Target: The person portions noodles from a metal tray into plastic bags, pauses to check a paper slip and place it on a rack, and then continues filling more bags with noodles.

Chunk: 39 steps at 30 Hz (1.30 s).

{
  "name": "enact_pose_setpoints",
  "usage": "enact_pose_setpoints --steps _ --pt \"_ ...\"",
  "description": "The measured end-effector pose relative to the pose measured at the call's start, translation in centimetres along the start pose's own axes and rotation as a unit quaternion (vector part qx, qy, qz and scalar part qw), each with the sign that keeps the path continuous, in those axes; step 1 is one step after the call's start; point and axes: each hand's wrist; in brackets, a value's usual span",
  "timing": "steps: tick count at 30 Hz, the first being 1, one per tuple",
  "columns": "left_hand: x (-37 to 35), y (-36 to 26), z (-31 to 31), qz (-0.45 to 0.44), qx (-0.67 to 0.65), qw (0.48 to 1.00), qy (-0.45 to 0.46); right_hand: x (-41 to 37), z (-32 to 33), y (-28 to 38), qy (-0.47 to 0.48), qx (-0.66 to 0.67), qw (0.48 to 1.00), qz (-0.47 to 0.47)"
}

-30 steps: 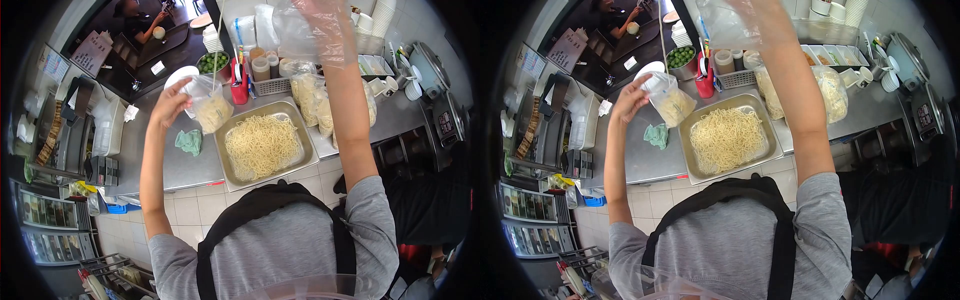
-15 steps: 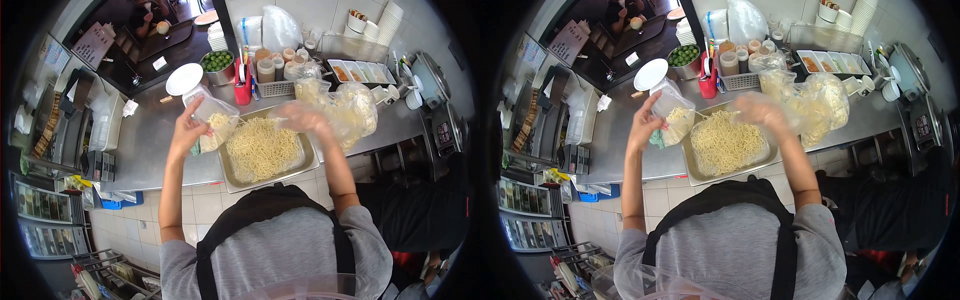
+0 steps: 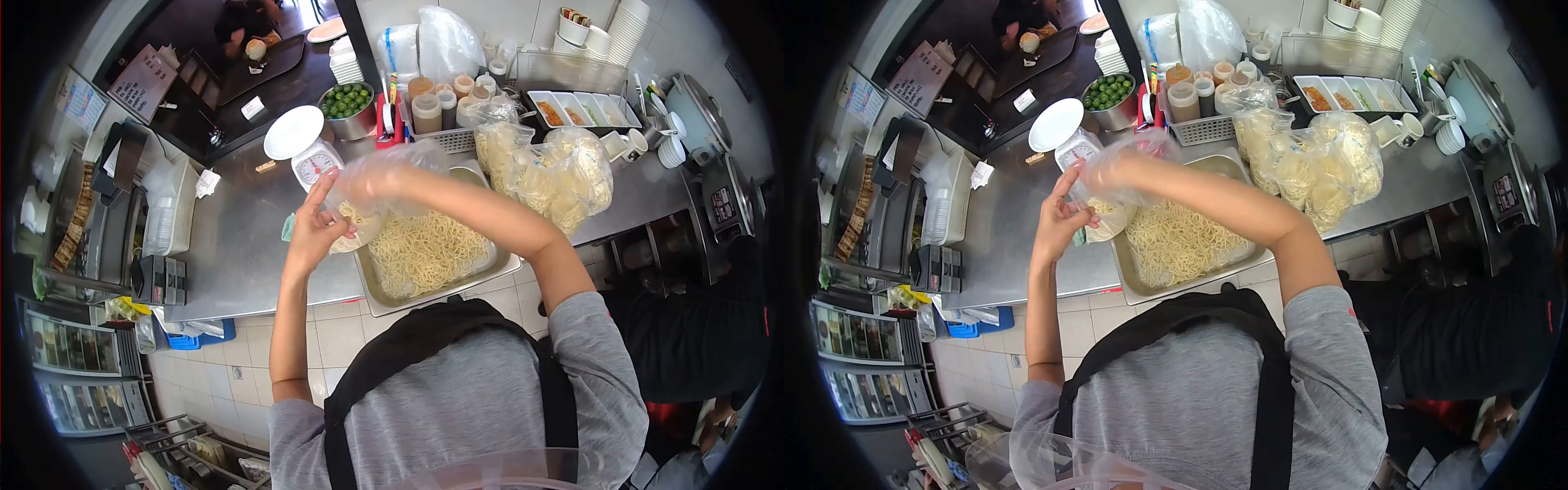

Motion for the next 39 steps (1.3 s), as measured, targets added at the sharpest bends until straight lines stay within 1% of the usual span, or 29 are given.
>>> enact_pose_setpoints --steps 1,2,3,4,5,7,9,10,13,15,16,17,18,19,20,22,23,25,26,27,29,30,33,34,37,38,39 --pt "0.0 0.0 0.4 0.007 -0.017 1.000 -0.008 0.5 0.7 -0.9 -0.022 -0.003 0.999 0.036" --pt "0.0 -0.1 0.9 0.015 -0.034 0.999 -0.016 -0.6 0.7 -1.8 -0.145 0.231 0.958 0.091" --pt "0.0 -0.2 1.3 0.023 -0.050 0.998 -0.024 -1.4 2.1 -2.0 -0.186 0.322 0.923 0.101" --pt "0.1 -0.5 1.7 0.026 -0.044 0.998 -0.024 -2.1 3.5 -2.1 -0.225 0.408 0.877 0.117" --pt "0.2 -1.0 2.0 0.028 -0.037 0.999 -0.025 -2.6 6.3 -1.6 -0.191 0.367 0.905 0.097" --pt "0.7 -1.5 3.3 0.047 -0.025 0.998 -0.028 -2.7 7.3 -2.2 -0.292 0.388 0.866 0.119" --pt "1.8 -1.9 5.3 0.080 -0.014 0.996 -0.033 -6.2 9.2 -1.2 -0.374 0.439 0.801 0.160" --pt "2.4 -2.6 5.8 0.058 -0.006 0.997 -0.046 -7.5 9.0 -1.0 -0.395 0.486 0.773 0.102" --pt "4.1 -6.0 7.6 0.025 -0.050 0.996 -0.069 -10.4 8.2 -1.0 -0.325 0.511 0.794 0.055" --pt "5.8 -7.8 9.6 -0.014 -0.033 0.997 -0.061 -11.0 4.6 -0.9 -0.259 0.546 0.797 -0.017" --pt "6.7 -8.9 10.0 -0.027 -0.020 0.996 -0.077 -11.1 0.6 -2.2 -0.200 0.611 0.766 -0.021" --pt "8.1 -9.2 11.3 -0.046 0.003 0.996 -0.074 -10.8 -3.0 -3.2 -0.140 0.670 0.729 -0.025" --pt "9.6 -9.4 12.4 -0.057 0.018 0.994 -0.086 -10.5 -4.2 -3.1 -0.116 0.508 0.851 -0.058" --pt "11.0 -9.5 13.4 -0.067 0.035 0.992 -0.098 -10.3 -5.2 -2.7 -0.088 0.327 0.937 -0.090" --pt "12.4 -9.4 14.4 -0.069 0.057 0.988 -0.123 -10.1 -5.8 -2.6 -0.057 0.132 0.982 -0.120" --pt "14.9 -8.5 15.9 -0.074 0.101 0.977 -0.171 -11.2 -7.5 -3.5 -0.139 0.182 0.972 -0.053" --pt "16.0 -7.8 16.2 -0.085 0.126 0.972 -0.179 -12.0 -8.2 -3.7 -0.180 0.207 0.962 -0.020" --pt "18.0 -5.5 16.5 -0.106 0.172 0.960 -0.192 -13.7 -8.7 -3.4 -0.181 0.217 0.959 -0.038" --pt "19.1 -4.1 16.7 -0.110 0.202 0.956 -0.183 -14.4 -8.7 -3.1 -0.181 0.222 0.957 -0.049" --pt "19.6 -3.1 16.1 -0.122 0.245 0.944 -0.186 -14.9 -8.6 -2.9 -0.177 0.227 0.955 -0.067" --pt "20.2 -1.5 14.3 -0.128 0.269 0.936 -0.190 -15.6 -8.6 -2.5 -0.168 0.236 0.952 -0.102" --pt "20.3 -1.2 13.4 -0.129 0.300 0.927 -0.186 -15.9 -8.8 -2.5 -0.178 0.240 0.949 -0.104" --pt "20.5 0.6 11.4 -0.176 0.285 0.930 -0.149 -16.5 -9.7 -2.6 -0.199 0.251 0.941 -0.105" --pt "20.6 1.0 11.1 -0.152 0.295 0.934 -0.131 -16.6 -10.2 -2.7 -0.204 0.254 0.940 -0.105" --pt "20.1 1.6 10.0 -0.138 0.280 0.946 -0.092 -17.1 -10.1 -2.1 -0.201 0.290 0.931 -0.090" --pt "19.7 1.3 9.5 -0.130 0.284 0.948 -0.066 -17.4 -9.9 -1.8 -0.197 0.306 0.928 -0.082" --pt "19.3 1.1 8.9 -0.114 0.343 0.930 -0.071 -17.4 -10.3 -1.8 -0.201 0.307 0.927 -0.082"
Point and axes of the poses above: each hand's wrist, its own x-axis towards the middle knuckle, its own z-axis out of the back of the hand, y = z × x, and after that the axes turned 5 degrees about z, right-handed
